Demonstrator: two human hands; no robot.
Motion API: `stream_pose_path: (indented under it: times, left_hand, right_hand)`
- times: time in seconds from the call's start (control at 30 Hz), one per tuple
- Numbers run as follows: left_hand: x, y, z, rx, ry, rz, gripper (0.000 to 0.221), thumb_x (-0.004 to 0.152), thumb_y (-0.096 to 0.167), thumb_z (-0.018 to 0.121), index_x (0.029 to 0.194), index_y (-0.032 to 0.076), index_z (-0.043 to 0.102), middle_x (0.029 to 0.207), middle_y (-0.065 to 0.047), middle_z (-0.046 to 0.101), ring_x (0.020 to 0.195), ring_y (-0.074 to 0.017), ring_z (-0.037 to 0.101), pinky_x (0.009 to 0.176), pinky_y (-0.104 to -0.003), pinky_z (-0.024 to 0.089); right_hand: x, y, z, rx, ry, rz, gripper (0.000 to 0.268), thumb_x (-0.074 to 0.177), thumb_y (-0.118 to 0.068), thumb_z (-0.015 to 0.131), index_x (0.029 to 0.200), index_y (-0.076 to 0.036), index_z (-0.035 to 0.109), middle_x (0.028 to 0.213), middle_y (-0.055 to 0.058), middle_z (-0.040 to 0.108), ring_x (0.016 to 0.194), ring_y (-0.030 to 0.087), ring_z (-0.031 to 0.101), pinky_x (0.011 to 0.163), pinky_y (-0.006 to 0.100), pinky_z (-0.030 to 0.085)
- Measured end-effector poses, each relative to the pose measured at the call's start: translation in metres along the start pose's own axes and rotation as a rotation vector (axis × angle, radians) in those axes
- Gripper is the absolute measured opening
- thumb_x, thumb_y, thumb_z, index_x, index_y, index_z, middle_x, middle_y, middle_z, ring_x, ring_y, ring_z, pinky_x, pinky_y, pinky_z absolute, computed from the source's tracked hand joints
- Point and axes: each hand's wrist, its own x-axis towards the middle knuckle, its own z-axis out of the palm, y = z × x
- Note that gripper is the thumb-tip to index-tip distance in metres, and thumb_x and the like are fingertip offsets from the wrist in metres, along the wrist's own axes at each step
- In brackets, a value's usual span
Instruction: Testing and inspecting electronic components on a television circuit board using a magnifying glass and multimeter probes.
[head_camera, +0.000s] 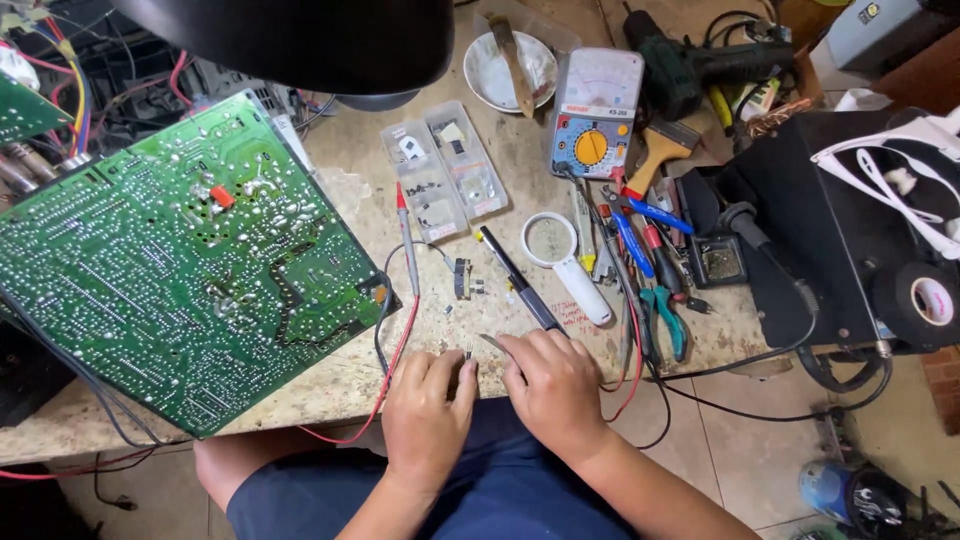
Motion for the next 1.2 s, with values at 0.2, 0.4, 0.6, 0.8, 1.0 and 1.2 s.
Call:
stream_pose_path:
  times: [0.2, 0.4, 0.6, 0.8, 1.0, 1.2]
  left_hand:
    - [0.004, -0.001, 0.007, 0.068, 0.020, -0.025, 0.005, 0.093, 0.017, 0.074, 0.093, 0.012, 0.072, 0.081, -0.004, 0.059, 0.072, -0.0246, 0.059, 0.062, -0.037, 0.048]
    - [0.006, 0.001, 0.008, 0.147, 0.025, 0.029, 0.003, 0.093, 0.015, 0.071, 0.094, 0.013, 0.072, 0.080, -0.002, 0.059, 0.071, -0.0233, 0.059, 0.062, -0.033, 0.047]
    - [0.006, 0.002, 0.014, 0.216, 0.029, 0.029, 0.001, 0.091, 0.015, 0.071, 0.091, 0.014, 0.071, 0.077, -0.002, 0.056, 0.066, -0.0236, 0.057, 0.057, -0.034, 0.045]
    - [0.011, 0.006, 0.013, 0.240, 0.043, 0.036, 0.006, 0.090, 0.013, 0.072, 0.086, 0.015, 0.069, 0.072, -0.002, 0.052, 0.059, -0.0230, 0.054, 0.052, -0.034, 0.041]
    - [0.011, 0.006, 0.015, 0.246, 0.048, 0.034, 0.008, 0.090, 0.014, 0.072, 0.083, 0.017, 0.069, 0.070, -0.001, 0.052, 0.056, -0.0219, 0.053, 0.048, -0.034, 0.039]
    - [0.008, 0.003, 0.015, 0.211, 0.037, 0.031, 0.007, 0.090, 0.013, 0.071, 0.084, 0.016, 0.068, 0.071, -0.001, 0.051, 0.056, -0.0219, 0.053, 0.048, -0.034, 0.038]
  right_hand:
    - [0.008, 0.006, 0.008, 0.077, 0.019, -0.055, 0.017, 0.097, -0.012, 0.065, 0.110, -0.014, 0.074, 0.095, 0.001, 0.068, 0.082, 0.024, 0.062, 0.068, 0.039, 0.041]
    - [0.011, -0.001, 0.009, 0.118, 0.045, -0.119, 0.014, 0.097, -0.015, 0.065, 0.107, -0.015, 0.075, 0.087, 0.000, 0.065, 0.079, 0.024, 0.060, 0.069, 0.038, 0.039]
    - [0.013, 0.001, 0.017, 0.047, 0.124, -0.108, 0.011, 0.097, -0.010, 0.068, 0.105, -0.011, 0.075, 0.085, 0.001, 0.066, 0.073, 0.023, 0.059, 0.065, 0.037, 0.040]
    - [0.019, 0.002, 0.009, 0.038, 0.065, -0.123, 0.014, 0.096, -0.013, 0.067, 0.106, -0.015, 0.076, 0.084, -0.002, 0.066, 0.072, 0.021, 0.058, 0.065, 0.037, 0.034]
    - [0.020, -0.001, 0.002, 0.044, 0.033, -0.120, 0.008, 0.097, -0.015, 0.066, 0.100, -0.017, 0.073, 0.078, -0.003, 0.061, 0.069, 0.021, 0.056, 0.064, 0.037, 0.034]
    - [0.019, -0.008, 0.001, 0.019, 0.025, -0.111, 0.010, 0.100, -0.019, 0.062, 0.100, -0.018, 0.072, 0.078, -0.004, 0.061, 0.068, 0.021, 0.055, 0.067, 0.038, 0.034]
